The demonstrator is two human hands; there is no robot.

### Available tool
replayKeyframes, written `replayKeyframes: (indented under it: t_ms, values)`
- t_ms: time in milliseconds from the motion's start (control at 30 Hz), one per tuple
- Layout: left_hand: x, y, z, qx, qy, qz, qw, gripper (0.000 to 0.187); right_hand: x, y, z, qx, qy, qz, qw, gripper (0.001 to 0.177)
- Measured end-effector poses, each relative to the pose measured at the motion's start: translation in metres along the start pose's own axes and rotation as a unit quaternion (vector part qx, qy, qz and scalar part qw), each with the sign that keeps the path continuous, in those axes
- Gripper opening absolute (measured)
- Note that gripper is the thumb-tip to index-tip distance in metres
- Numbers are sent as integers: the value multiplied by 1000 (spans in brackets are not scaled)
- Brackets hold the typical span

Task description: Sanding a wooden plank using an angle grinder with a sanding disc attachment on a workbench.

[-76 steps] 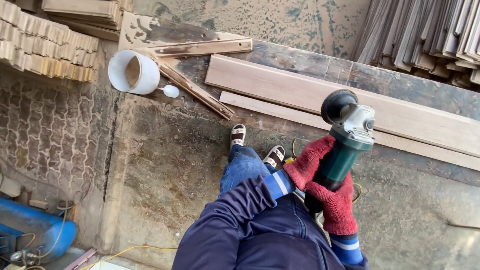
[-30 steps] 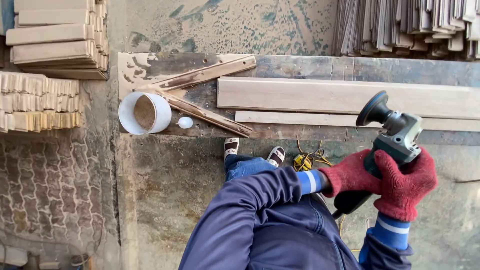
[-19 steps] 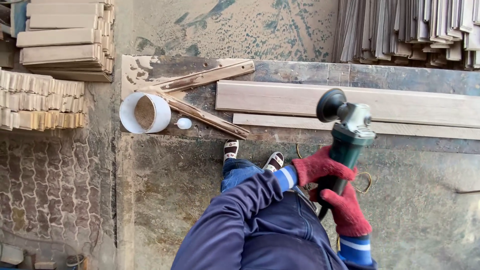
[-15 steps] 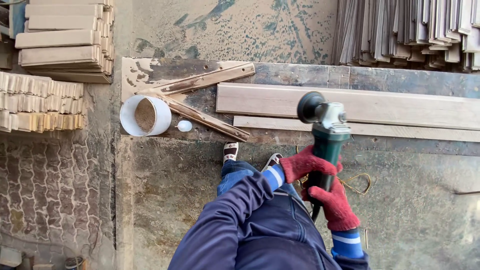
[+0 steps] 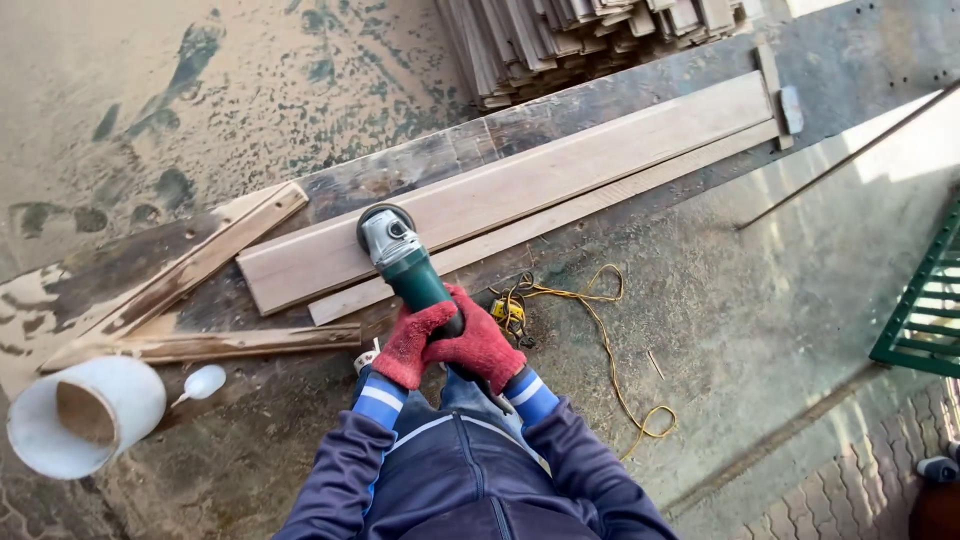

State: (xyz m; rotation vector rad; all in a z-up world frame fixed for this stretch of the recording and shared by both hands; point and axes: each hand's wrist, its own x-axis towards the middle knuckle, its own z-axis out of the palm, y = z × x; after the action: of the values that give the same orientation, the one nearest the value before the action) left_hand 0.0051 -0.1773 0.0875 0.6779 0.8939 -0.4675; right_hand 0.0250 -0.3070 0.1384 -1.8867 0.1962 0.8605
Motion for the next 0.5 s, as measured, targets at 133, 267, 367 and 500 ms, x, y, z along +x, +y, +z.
replayKeyframes:
  t_ms: [133,267,367,500]
  values:
    - [25,-12,2,5,9,2,1000,56,-7,-15,-13,-21,-6,-6,1000,98]
    - [53,-29,9,-15,-12,21,1000,53,2,-5,-20,-16,-10,-20,1000,94]
    - [64,-38,18,-53,-28,29,998,52,7,1,-25,-15,9,7,1000,84]
    - [36,-29,56,-42,-24,35,998,53,-6,-24,-38,-31,44,40,998,66]
